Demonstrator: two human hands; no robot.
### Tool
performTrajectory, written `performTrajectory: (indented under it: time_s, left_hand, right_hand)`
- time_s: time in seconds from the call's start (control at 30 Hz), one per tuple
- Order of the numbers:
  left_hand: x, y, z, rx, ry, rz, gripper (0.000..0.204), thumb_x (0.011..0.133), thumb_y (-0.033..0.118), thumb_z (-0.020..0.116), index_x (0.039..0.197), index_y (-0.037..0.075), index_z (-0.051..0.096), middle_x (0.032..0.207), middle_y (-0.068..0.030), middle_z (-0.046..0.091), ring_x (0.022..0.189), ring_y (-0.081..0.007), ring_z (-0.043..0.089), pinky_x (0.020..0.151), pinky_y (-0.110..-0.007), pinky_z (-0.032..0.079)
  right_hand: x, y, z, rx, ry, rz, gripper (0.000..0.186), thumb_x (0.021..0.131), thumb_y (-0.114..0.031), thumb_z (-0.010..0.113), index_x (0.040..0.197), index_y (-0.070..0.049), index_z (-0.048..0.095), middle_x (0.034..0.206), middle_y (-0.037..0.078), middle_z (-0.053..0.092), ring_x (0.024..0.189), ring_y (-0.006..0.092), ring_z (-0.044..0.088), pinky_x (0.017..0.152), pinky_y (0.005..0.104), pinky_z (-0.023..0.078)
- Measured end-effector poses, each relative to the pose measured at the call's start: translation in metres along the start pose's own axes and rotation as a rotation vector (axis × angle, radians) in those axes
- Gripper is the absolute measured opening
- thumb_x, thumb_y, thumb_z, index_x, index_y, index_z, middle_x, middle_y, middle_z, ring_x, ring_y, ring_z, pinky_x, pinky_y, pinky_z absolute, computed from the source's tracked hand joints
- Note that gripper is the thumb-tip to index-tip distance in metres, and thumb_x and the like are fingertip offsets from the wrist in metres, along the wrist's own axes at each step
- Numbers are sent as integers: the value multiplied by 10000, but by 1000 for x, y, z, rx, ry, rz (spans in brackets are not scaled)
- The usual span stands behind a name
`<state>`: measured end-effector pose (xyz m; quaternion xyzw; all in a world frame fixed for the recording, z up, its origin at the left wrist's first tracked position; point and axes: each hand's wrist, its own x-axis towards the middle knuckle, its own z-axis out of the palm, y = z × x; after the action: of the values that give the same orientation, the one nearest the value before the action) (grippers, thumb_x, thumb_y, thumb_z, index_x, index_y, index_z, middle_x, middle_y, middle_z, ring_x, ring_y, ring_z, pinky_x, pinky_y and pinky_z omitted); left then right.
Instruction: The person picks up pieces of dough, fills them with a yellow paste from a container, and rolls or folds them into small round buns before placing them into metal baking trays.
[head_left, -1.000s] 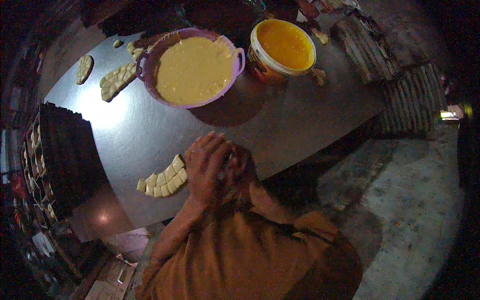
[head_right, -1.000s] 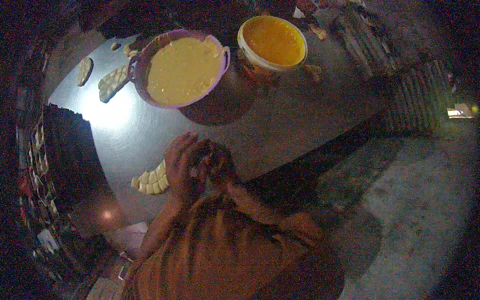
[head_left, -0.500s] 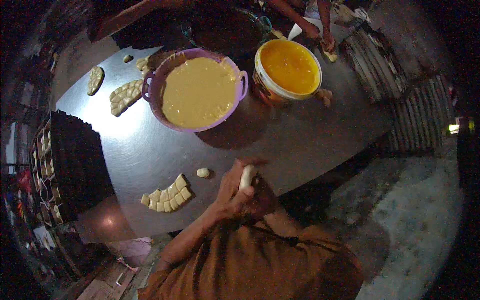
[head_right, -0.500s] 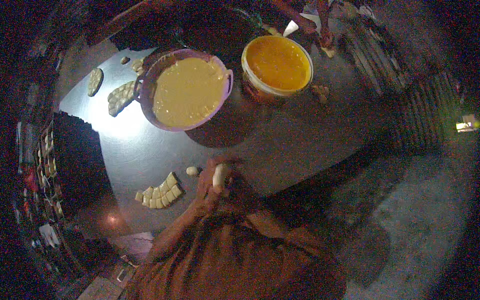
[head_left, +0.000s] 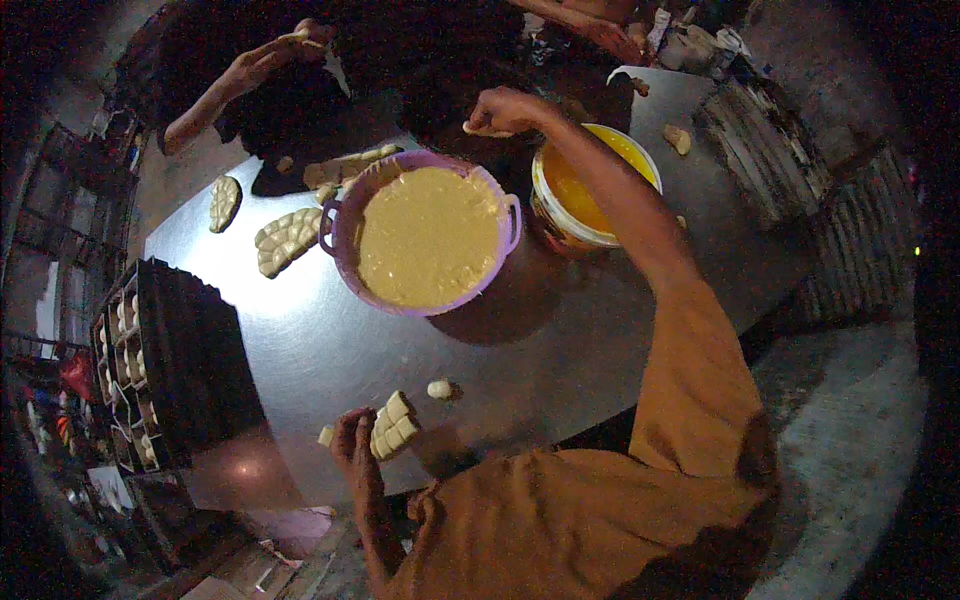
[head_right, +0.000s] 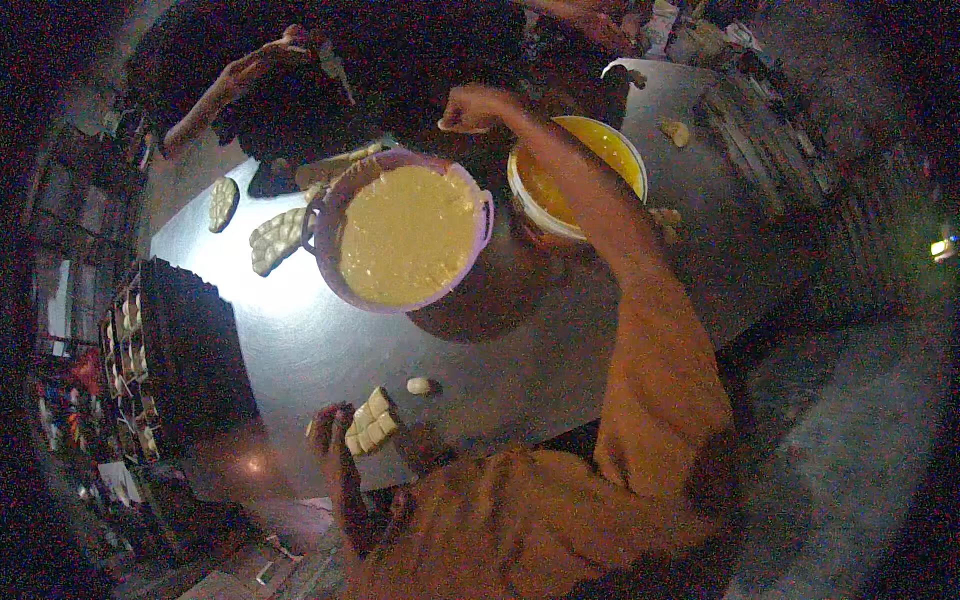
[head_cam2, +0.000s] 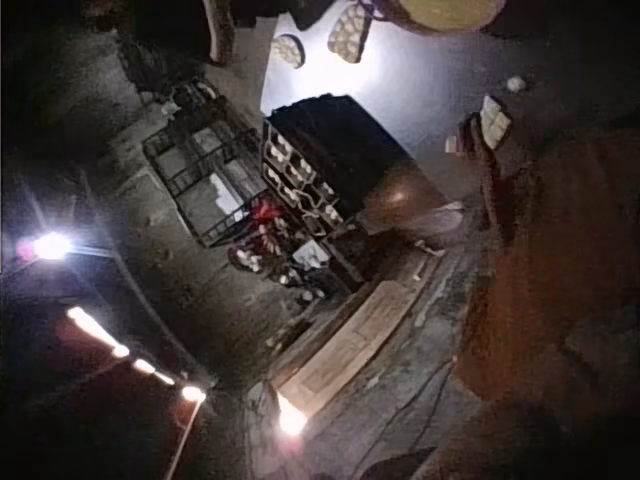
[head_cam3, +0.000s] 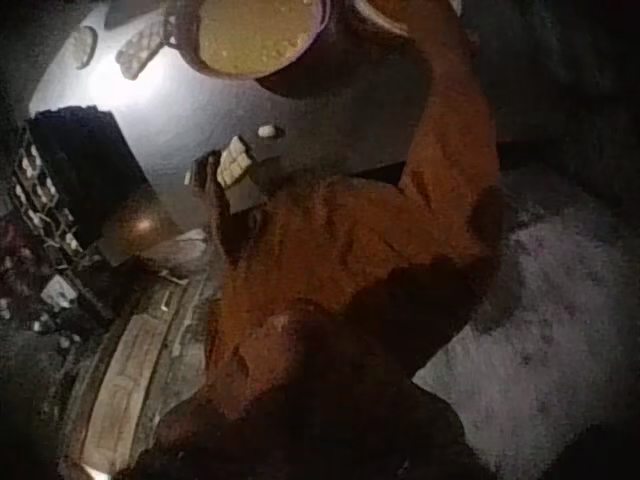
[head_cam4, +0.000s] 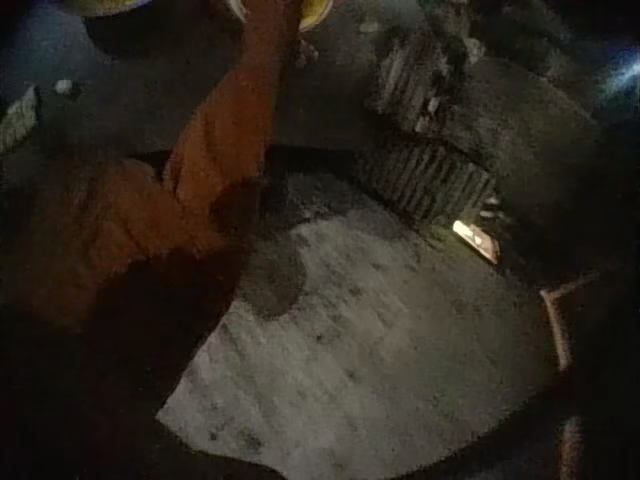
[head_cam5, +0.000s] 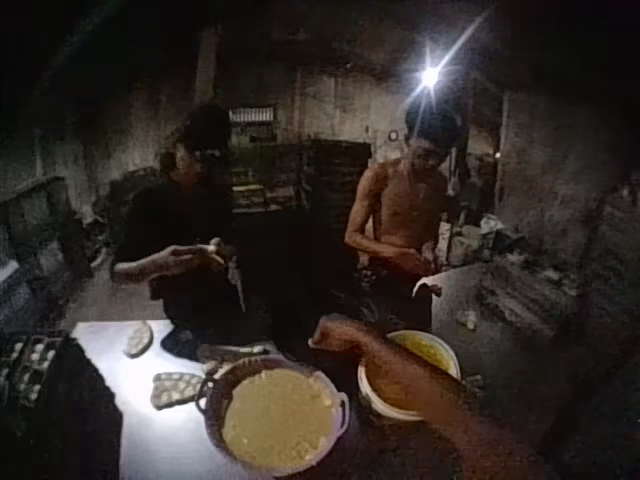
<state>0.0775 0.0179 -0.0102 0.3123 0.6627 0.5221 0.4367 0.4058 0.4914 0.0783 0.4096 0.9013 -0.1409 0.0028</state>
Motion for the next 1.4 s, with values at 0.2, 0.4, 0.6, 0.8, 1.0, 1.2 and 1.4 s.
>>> performTrajectory:
  time_s: [0.2, 0.4, 0.6, 0.8, 1.0, 1.2, 1.4]
  left_hand:
    - [4, -3, -14, -57, 82, 1, 149, 934, 128, 590, 1016, 10, 632, 994, -69, 640, 944, -176, 603, 892, -324, 471]
    - [0, 11, -1, -2, 45, 8, 139, 931, 126, 597, 1001, 15, 640, 958, -62, 650, 922, -171, 610, 874, -321, 480]
    - [10, 16, 8, -6, 35, -38, 138, 931, 123, 596, 1001, 13, 640, 965, -65, 653, 915, -167, 608, 851, -315, 479]
    - [14, 11, 6, -77, 47, -35, 124, 928, 115, 601, 982, 12, 645, 952, -65, 651, 909, -163, 606, 846, -312, 479]
    - [5, 20, 3, -42, 41, -48, 131, 925, 130, 611, 983, 20, 651, 975, -75, 658, 940, -173, 618, 855, -317, 482]
    - [9, 19, 30, -274, -194, -209, 278, 957, 236, 566, 1146, 33, 591, 1066, -93, 656, 970, -207, 635, 881, -326, 482]
    - [15, 68, 75, -767, -570, -350, 453, 981, 335, 523, 1328, 48, 477, 1186, -96, 609, 1051, -193, 593, 949, -359, 452]
  right_hand:
    - [52, 44, 30, 145, -404, 185, 137, 795, -109, 665, 910, -79, 733, 642, -47, 569, 569, 87, 462, 500, 338, 397]
    - [50, 23, 14, 184, -532, 232, 355, 712, 16, 637, 1035, -84, 742, 718, -44, 633, 613, 95, 521, 534, 335, 438]
    - [57, 49, 32, 218, -494, 226, 378, 714, 16, 647, 1068, -85, 735, 886, 25, 733, 724, 108, 605, 615, 317, 496]
    - [40, 48, 34, 181, -343, 138, 302, 717, 2, 649, 999, -50, 743, 862, 39, 728, 728, 122, 623, 613, 316, 500]
    - [3, 3, -2, 527, -269, 198, 353, 769, 0, 659, 1118, -49, 670, 966, 38, 682, 880, 140, 628, 710, 304, 518]
    - [-51, -104, 34, 1600, -60, -102, 584, 851, -38, 674, 1377, -94, 425, 1178, 52, 602, 1043, 166, 609, 855, 318, 538]
    - [-149, -269, 83, 1970, 45, -64, 636, 855, -11, 666, 1395, -128, 351, 1253, 68, 549, 1075, 187, 588, 860, 310, 536]
